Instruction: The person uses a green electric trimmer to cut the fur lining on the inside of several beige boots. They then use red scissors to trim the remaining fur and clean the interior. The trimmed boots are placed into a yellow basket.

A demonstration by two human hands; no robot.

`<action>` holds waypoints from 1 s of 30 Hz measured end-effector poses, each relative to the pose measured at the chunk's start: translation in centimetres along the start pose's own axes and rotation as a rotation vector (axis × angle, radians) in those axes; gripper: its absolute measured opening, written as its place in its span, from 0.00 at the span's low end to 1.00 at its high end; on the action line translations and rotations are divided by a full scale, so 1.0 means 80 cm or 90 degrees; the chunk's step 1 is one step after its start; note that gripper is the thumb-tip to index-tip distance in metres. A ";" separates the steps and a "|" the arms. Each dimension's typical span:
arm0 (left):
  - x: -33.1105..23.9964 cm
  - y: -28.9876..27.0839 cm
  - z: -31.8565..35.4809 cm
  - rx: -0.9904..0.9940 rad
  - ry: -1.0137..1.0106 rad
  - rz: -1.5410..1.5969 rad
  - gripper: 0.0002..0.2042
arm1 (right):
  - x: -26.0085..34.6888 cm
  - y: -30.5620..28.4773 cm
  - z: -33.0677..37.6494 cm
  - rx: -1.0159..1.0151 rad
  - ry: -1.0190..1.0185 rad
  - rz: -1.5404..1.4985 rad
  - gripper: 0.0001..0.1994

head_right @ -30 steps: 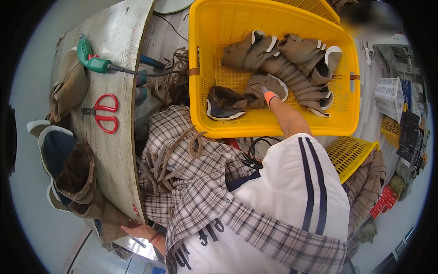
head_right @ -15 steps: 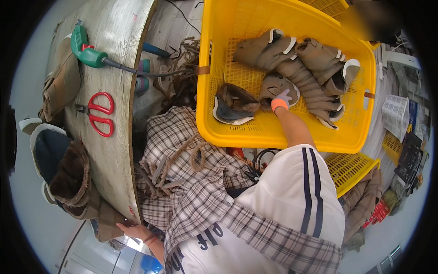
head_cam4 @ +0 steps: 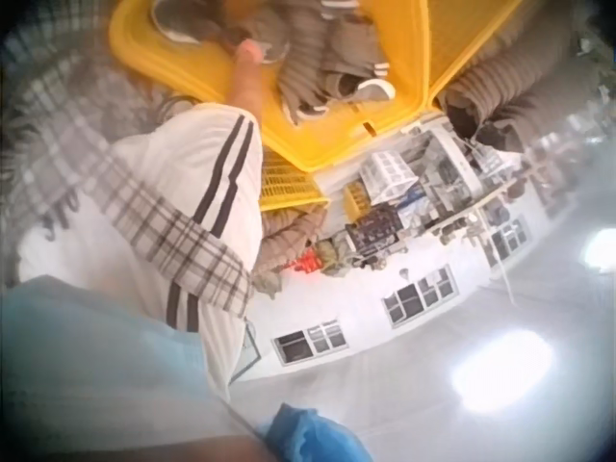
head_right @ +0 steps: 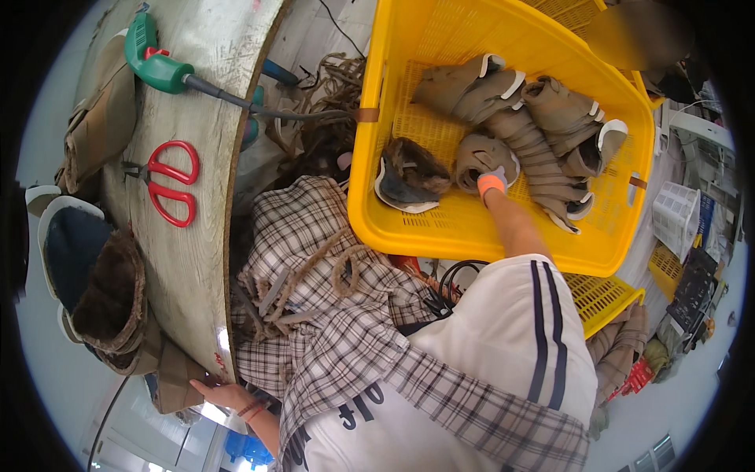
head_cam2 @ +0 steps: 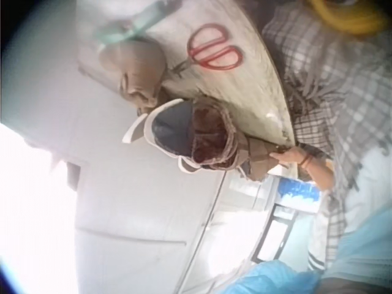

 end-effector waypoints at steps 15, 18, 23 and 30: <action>0.000 0.015 0.019 -0.065 -0.130 0.259 0.19 | 0.144 -0.346 0.178 0.182 -0.380 -0.546 0.27; 0.026 0.034 0.012 -0.030 -0.134 0.335 0.15 | 0.205 -0.341 0.288 0.301 -0.503 -0.635 0.26; 0.081 0.061 -0.001 0.012 -0.091 0.499 0.10 | 0.358 -0.216 0.549 0.648 -0.672 -0.623 0.26; 0.041 0.065 0.007 0.051 -0.081 0.504 0.13 | 0.438 -0.045 0.724 0.921 -0.846 -0.415 0.28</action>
Point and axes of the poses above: each hand's wrist, its own z-axis away from the middle knuckle, its own y-axis out of the palm, x = y × z, the point moved 7 cm from there along -z, towards the middle knuckle, and after that the axes turned 12 degrees about -x, right-handed, at the moved point
